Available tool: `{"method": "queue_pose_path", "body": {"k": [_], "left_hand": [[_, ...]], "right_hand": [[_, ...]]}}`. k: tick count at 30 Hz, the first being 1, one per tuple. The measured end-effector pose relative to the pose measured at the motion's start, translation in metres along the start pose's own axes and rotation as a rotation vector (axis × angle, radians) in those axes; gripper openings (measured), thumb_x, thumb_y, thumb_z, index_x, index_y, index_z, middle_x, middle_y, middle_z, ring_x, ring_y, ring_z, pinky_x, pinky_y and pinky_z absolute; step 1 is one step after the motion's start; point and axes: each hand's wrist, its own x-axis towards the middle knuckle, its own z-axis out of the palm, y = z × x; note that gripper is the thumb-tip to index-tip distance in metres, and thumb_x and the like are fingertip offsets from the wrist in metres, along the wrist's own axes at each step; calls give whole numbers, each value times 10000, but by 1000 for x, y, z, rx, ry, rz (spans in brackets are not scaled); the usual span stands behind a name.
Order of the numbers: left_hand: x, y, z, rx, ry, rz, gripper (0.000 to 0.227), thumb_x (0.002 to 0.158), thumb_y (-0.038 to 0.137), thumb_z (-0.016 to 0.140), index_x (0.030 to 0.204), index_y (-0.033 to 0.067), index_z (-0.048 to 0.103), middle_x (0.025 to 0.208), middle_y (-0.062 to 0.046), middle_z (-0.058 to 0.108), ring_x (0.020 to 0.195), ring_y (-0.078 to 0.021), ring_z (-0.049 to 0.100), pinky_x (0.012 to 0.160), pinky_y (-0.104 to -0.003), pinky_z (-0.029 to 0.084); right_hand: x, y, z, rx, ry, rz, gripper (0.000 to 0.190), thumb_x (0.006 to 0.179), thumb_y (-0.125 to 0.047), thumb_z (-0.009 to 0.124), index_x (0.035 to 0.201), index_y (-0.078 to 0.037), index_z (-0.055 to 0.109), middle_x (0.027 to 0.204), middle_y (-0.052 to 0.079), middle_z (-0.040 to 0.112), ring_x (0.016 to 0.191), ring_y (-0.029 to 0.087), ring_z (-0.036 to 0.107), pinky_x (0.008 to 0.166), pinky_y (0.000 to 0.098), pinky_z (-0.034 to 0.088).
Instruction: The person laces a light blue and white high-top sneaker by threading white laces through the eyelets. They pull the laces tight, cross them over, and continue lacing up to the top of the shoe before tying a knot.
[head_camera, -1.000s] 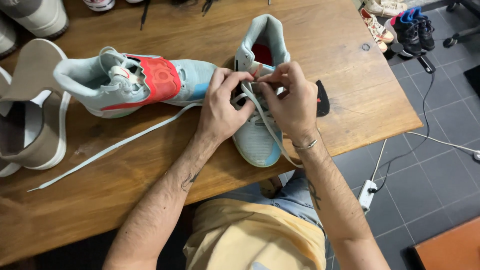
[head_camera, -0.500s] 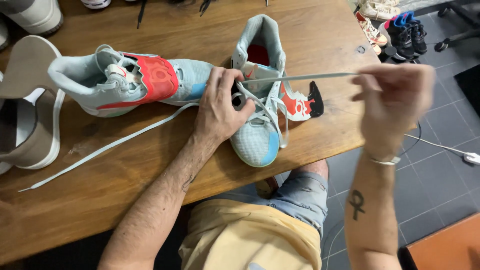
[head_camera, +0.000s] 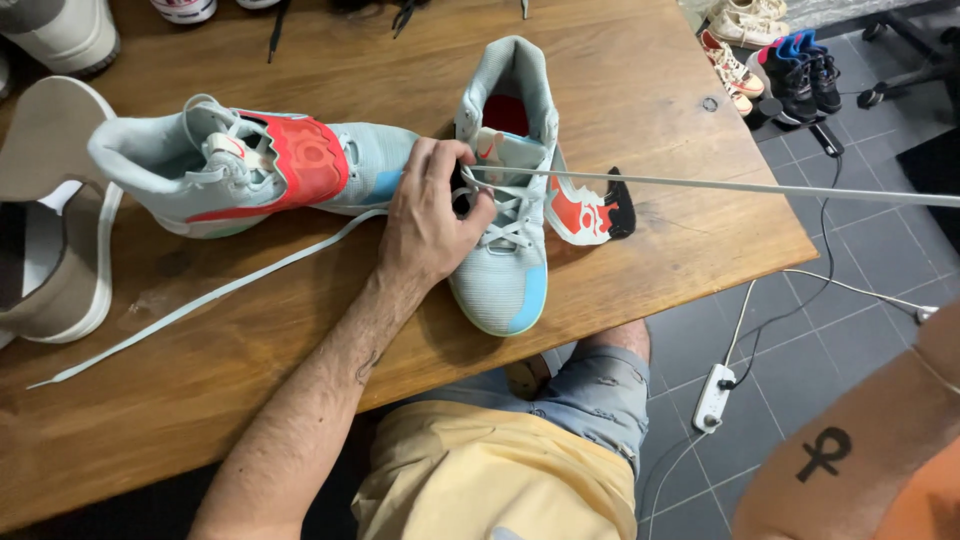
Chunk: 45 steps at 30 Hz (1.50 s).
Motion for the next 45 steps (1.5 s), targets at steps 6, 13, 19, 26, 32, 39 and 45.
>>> {"method": "queue_pose_path", "body": {"k": [6,13,19,26,32,39,45], "left_hand": [[1,5,-3,-1,-28,34,281,853,127,652,1110,65,560,1071,-111,535,961,-307,588,856,-428,502],[0,5,-4,7,-16,26,306,869,138,664,1158,59,603,1076,-116,504,927,-293,600,848,-431,527],[0,9,-7,40,-19,63,338,879,154,692,1190,37,632,1077,-134,526,921,-304,599,845,-435,529],[-2,11,-4,93,-37,28,410,823,180,729,1198,63,612,1103,-131,515,949,-321,598,868,-451,526],[-3,-1,2,93,-21,31,442,802,209,768,1212,158,611,1119,-89,514,993,-384,662,910,-503,549],[-1,-1,-2,87,-26,35,415,833,202,712,1234,167,612,1098,-87,525,959,-382,673,876,-508,561],[-2,2,-3,128,-38,41,425,829,195,709,1246,169,631,1097,-98,542,943,-381,674,848,-516,573]], "right_hand": [[4,12,8,69,-17,127,224,1245,-300,486,1312,-135,621,1269,17,625,1082,122,623,971,257,516],[8,1,26,137,-30,264,124,1260,-286,500,1217,-221,597,1166,-65,594,1132,44,634,1013,204,581],[12,-24,101,182,-79,-15,173,1066,199,620,1129,39,595,1045,206,677,895,258,738,727,312,657],[7,-177,167,-22,-296,-401,238,974,67,696,1206,22,667,1296,226,571,1241,380,549,1004,492,477],[-25,-249,221,193,-491,-643,133,953,-158,803,945,-68,705,959,99,621,926,341,644,827,440,535],[-10,-249,220,240,-731,-546,225,1033,-120,691,867,-74,547,960,97,585,894,357,625,765,427,496],[-6,-276,191,369,-886,-424,234,1085,-73,537,860,-16,508,1042,190,682,866,388,655,764,435,496]]}}
